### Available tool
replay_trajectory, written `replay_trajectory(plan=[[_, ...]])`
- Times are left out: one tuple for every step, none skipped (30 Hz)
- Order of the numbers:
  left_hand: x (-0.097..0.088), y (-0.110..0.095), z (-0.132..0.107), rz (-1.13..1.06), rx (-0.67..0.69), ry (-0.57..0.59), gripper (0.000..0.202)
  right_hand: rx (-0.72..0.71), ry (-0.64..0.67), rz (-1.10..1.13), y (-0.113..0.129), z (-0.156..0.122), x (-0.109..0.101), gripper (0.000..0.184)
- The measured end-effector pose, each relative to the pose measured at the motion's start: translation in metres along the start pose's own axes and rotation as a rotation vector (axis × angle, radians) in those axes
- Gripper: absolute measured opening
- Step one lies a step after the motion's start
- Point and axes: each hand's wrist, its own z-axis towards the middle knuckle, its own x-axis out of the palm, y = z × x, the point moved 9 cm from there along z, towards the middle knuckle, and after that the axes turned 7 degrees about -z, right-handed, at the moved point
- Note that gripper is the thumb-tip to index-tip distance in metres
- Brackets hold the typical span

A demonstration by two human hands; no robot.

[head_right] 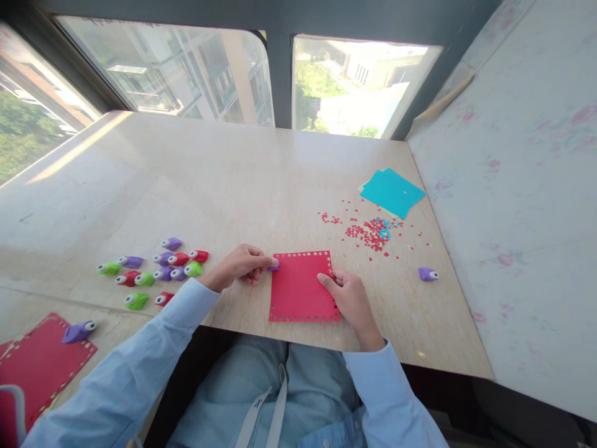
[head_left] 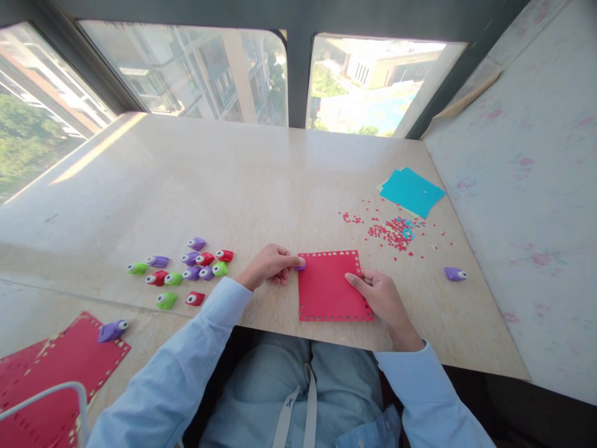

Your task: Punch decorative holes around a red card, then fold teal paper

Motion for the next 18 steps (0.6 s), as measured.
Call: replay_trajectory(plan=[[0.0,0.0001,-0.0001,-0.01,0.0,-0.004,0.032,0.002,-0.001,-0.002,0.0001,-0.0002,-0.0002,0.051],[-0.0001,0.0003,0.0,-0.017,0.0,-0.008,0.032,0.002,-0.003,-0.004,0.0002,-0.0004,-0.0006,0.051],[-0.0001,0.0005,0.0002,-0.024,0.0,-0.01,0.032,0.002,-0.006,-0.008,0.0001,-0.0004,-0.001,0.051],[-0.0001,0.0007,0.0006,-0.029,-0.002,-0.011,0.032,0.001,-0.009,-0.012,-0.0002,-0.0004,-0.0014,0.051],[-0.0001,0.001,0.001,-0.032,-0.004,-0.01,0.032,0.0,-0.011,-0.015,-0.0004,-0.0002,-0.0016,0.051],[0.0,0.0014,0.0013,-0.036,-0.007,-0.008,0.031,0.0,-0.009,-0.014,-0.0008,0.0,-0.0015,0.052],[0.0002,0.0018,0.0017,-0.04,-0.011,-0.004,0.031,0.002,-0.005,-0.011,-0.0012,0.0001,-0.0012,0.052],[0.0003,0.0023,0.002,-0.042,-0.014,0.0,0.031,0.003,-0.001,-0.005,-0.0014,0.0003,-0.0008,0.053],[0.0004,0.0029,0.0023,-0.042,-0.018,0.003,0.031,0.005,0.003,0.001,-0.0015,0.0005,-0.0004,0.053],[0.0003,0.0036,0.0025,-0.04,-0.02,0.002,0.031,0.005,0.004,0.006,-0.0015,0.0006,-0.0001,0.053],[0.0003,0.0044,0.0027,-0.038,-0.022,0.002,0.031,0.005,0.004,0.009,-0.0014,0.0008,0.0,0.053],[0.0003,0.0051,0.003,-0.034,-0.024,0.002,0.031,0.004,0.004,0.008,-0.0012,0.0009,0.0,0.053],[0.0004,0.0057,0.0033,-0.031,-0.024,0.003,0.031,0.003,0.005,0.008,-0.0012,0.001,0.0002,0.053],[0.0005,0.0061,0.0037,-0.028,-0.024,0.007,0.031,0.002,0.007,0.006,-0.0012,0.0012,0.0004,0.052],[0.0007,0.0062,0.0041,-0.027,-0.022,0.012,0.032,0.0,0.009,0.005,-0.0014,0.0013,0.0006,0.051],[0.0008,0.0061,0.0045,-0.025,-0.02,0.018,0.032,-0.002,0.012,0.005,-0.0017,0.0013,0.0008,0.051],[0.0007,0.0057,0.0049,-0.025,-0.018,0.023,0.033,-0.003,0.013,0.003,-0.0021,0.0014,0.0008,0.05],[0.0003,0.0052,0.0051,-0.025,-0.017,0.028,0.033,-0.006,0.01,0.0,-0.0024,0.0013,0.0005,0.05]])
